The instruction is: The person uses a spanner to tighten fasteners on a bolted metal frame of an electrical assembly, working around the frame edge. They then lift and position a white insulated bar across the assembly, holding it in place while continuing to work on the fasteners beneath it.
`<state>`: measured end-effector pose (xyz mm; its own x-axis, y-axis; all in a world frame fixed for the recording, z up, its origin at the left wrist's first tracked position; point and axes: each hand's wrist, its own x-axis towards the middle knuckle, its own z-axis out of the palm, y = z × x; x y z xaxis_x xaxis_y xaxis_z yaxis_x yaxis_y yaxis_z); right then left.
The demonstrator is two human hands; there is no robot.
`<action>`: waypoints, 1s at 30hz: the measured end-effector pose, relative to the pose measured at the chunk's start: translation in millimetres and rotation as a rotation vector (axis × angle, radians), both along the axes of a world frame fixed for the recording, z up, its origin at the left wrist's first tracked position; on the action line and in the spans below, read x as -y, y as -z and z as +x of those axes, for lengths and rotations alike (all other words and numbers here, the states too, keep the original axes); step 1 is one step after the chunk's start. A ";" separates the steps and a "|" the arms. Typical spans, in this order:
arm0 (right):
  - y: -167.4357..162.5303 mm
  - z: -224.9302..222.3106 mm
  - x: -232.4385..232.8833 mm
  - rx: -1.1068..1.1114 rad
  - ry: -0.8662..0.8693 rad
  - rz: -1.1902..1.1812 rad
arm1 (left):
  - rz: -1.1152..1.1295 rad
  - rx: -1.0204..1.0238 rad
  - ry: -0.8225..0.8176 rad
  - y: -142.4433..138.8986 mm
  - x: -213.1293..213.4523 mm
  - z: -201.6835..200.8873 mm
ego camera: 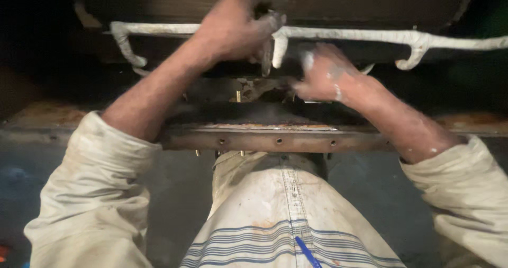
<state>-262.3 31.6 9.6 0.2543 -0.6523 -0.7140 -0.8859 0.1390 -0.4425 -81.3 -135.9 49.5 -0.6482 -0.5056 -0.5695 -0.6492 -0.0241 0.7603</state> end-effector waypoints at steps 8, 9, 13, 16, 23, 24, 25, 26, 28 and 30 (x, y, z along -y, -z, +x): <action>-7.0 8.6 -0.6 0.173 0.112 -0.349 | -0.549 -0.307 0.222 -4.0 2.8 21.9; -8.1 7.5 -3.0 0.226 0.056 -0.457 | -0.562 -0.279 0.233 -6.4 5.4 30.7; -12.1 8.4 -7.3 0.261 0.108 -0.298 | 0.134 0.115 0.069 -15.4 9.1 63.9; -12.8 19.8 1.6 0.401 0.172 -0.423 | 0.116 0.139 0.048 -17.4 3.7 71.9; 8.8 60.5 31.5 0.282 0.088 0.243 | -0.692 -0.210 0.593 -19.0 -3.5 76.8; 13.1 61.4 31.7 0.315 0.164 0.328 | -0.905 -0.250 0.734 -17.1 -4.1 78.2; 16.4 62.5 30.0 0.325 0.155 0.253 | -0.938 -0.256 0.785 -14.7 -3.9 79.8; 19.7 62.0 28.4 0.346 0.136 0.189 | -0.959 -0.247 0.831 -12.7 -4.7 82.3; 23.3 63.6 24.0 0.329 0.117 0.161 | -0.989 -0.285 0.850 -8.6 -8.7 85.8; 24.2 63.3 23.8 0.238 0.128 0.196 | -1.044 -0.386 0.804 -2.3 -9.5 83.0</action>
